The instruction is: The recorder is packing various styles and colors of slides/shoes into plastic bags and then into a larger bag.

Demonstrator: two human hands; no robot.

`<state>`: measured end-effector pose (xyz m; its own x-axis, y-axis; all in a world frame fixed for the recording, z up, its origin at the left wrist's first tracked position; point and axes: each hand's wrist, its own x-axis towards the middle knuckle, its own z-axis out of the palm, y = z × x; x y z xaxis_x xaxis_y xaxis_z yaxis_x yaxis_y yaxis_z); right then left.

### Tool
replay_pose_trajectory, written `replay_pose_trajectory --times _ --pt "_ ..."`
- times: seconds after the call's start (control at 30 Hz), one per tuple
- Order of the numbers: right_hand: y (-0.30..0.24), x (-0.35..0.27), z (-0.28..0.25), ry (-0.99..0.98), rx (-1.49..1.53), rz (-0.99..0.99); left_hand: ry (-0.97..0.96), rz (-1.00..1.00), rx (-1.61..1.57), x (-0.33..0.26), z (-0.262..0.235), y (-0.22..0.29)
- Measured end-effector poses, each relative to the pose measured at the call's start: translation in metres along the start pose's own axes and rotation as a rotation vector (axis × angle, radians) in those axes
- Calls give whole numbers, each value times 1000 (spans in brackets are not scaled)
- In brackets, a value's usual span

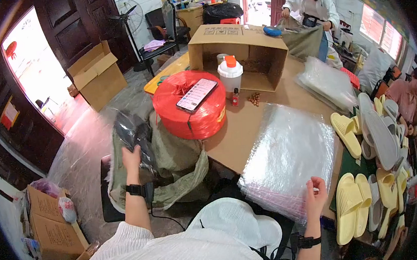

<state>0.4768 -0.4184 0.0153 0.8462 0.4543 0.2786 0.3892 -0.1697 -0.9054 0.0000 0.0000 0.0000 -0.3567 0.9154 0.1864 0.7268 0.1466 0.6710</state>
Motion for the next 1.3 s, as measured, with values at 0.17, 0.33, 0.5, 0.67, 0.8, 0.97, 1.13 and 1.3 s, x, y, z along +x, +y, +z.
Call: replay_pose_trajectory --times 0.17,0.33,0.5,0.67,0.8,0.97,1.13,1.3 --pt "18 -5 -9 -86 -71 -20 -564 -45 152 -11 41 -39" --pt "12 -6 -4 -96 -73 0 -499 -26 421 -30 46 -33" --pt "17 -3 -6 -113 -80 -6 -461 -11 481 -36 38 -28" --pt "18 -12 -21 -143 -72 133 -369 113 545 -58 22 48" --pt "-3 -2 -17 -253 6 161 -201 570 132 -120 -20 119" --pt "-29 -4 -70 102 -354 -187 -608 1112 -424 -210 -18 199" --pt "24 -1 -174 442 -682 -178 -994 1525 -499 -285 25 231" --pt "50 15 -220 206 -589 167 -995 1691 -444 -320 89 234"
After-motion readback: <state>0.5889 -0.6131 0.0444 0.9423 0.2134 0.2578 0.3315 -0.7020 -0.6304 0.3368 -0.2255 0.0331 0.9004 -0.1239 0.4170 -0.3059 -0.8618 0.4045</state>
